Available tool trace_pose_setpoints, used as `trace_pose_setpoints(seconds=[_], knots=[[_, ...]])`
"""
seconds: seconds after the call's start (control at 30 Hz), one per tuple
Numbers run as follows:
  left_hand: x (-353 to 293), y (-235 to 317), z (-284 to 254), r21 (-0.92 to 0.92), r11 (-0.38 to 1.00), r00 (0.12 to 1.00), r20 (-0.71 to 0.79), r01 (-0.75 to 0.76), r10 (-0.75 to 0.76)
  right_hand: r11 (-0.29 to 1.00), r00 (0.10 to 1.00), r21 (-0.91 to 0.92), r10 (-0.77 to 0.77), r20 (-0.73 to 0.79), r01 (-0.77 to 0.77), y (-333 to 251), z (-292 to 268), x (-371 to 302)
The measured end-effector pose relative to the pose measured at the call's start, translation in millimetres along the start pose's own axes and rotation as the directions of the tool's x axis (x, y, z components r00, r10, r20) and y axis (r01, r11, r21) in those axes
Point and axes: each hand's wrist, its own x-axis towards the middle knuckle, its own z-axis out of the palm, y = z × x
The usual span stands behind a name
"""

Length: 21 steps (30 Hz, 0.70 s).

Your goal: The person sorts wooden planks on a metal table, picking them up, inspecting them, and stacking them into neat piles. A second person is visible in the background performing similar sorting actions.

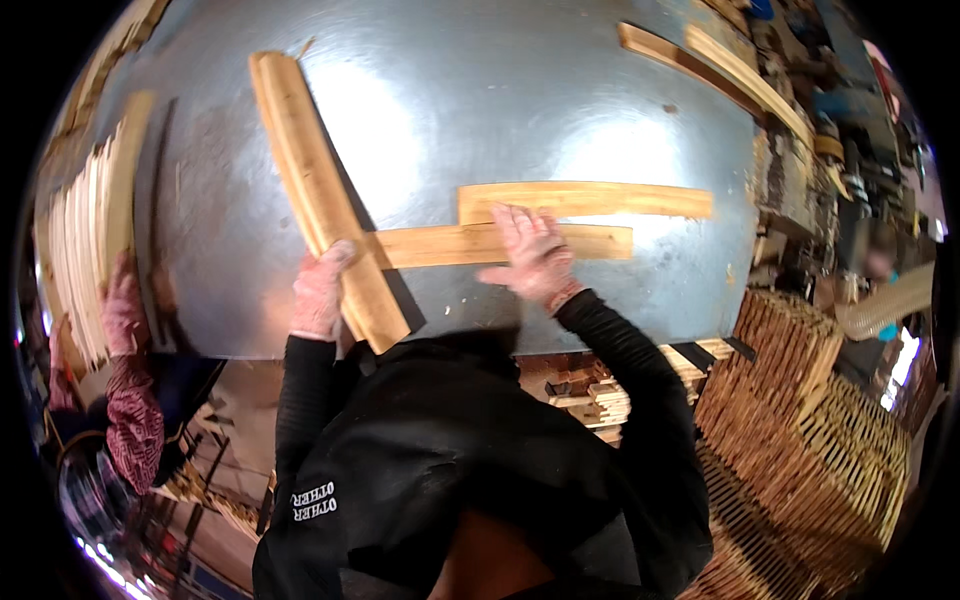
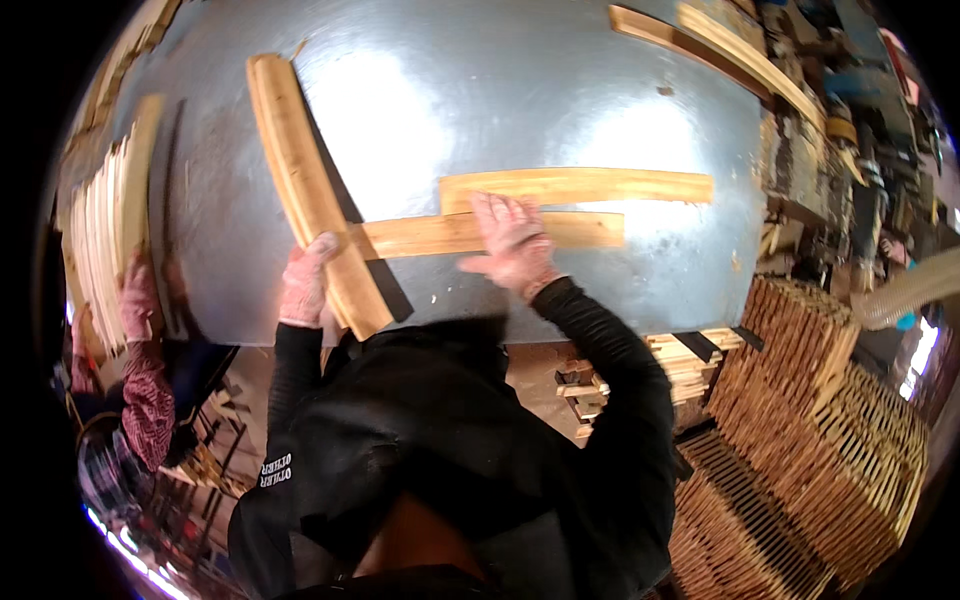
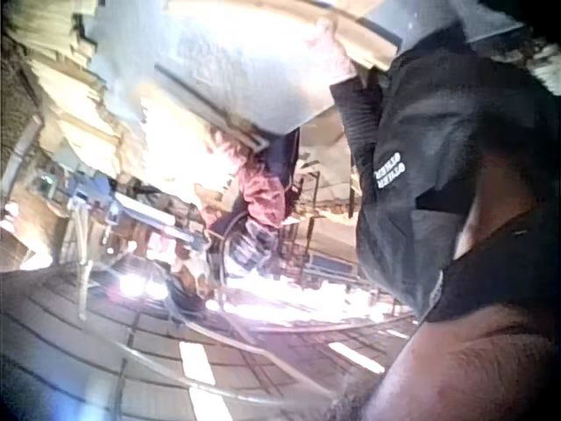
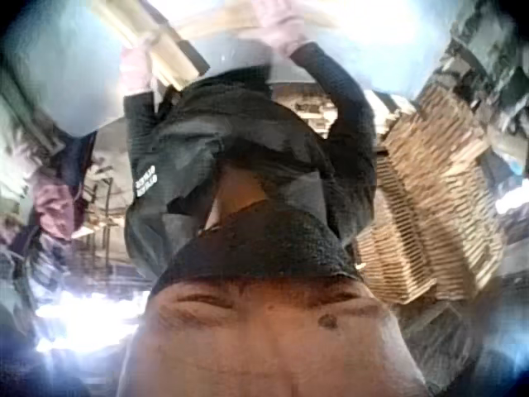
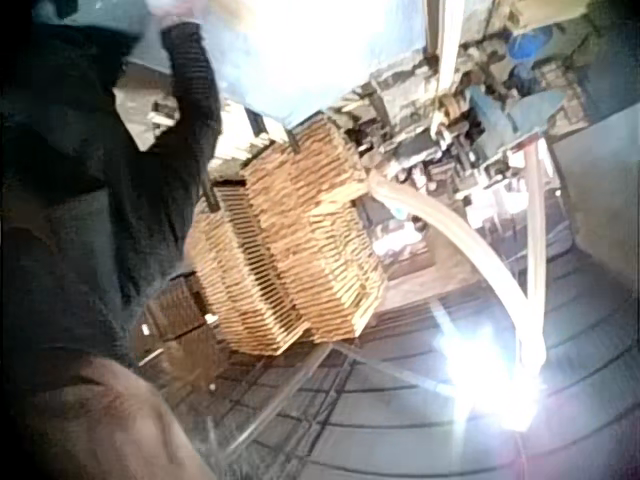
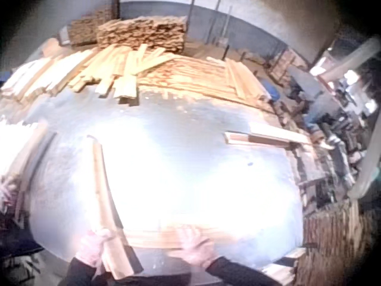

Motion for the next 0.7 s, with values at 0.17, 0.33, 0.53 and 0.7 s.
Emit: trace_pose_setpoints(seconds=[0.17, 0.33, 0.53, 0.7], knots=[[-2, 6, -24, -0.238, 0.969, 0.983, 0.145, -0.073, 0.110, 0.962, 0.957, -0.235, -0.189, -0.219, 0.136, 82, 45, -47], [-21, 30, -24, -0.087, 0.961, 0.949, 0.160, -0.261, 0.272, 0.995, 0.983, -0.062, -0.064, 0.174, 0.076, 80, 8, -62], [-26, 28, -11, 0.045, 0.951, 0.951, -0.014, -0.307, 0.308, 0.907, 0.998, -0.421, -0.014, -0.054, -0.010, 189, -47, -70], [4, -6, -3, 0.240, 0.945, 0.974, 0.008, -0.221, 0.226, 0.924, 0.959, -0.356, 0.219, 0.182, -0.143, 210, -56, -25]])
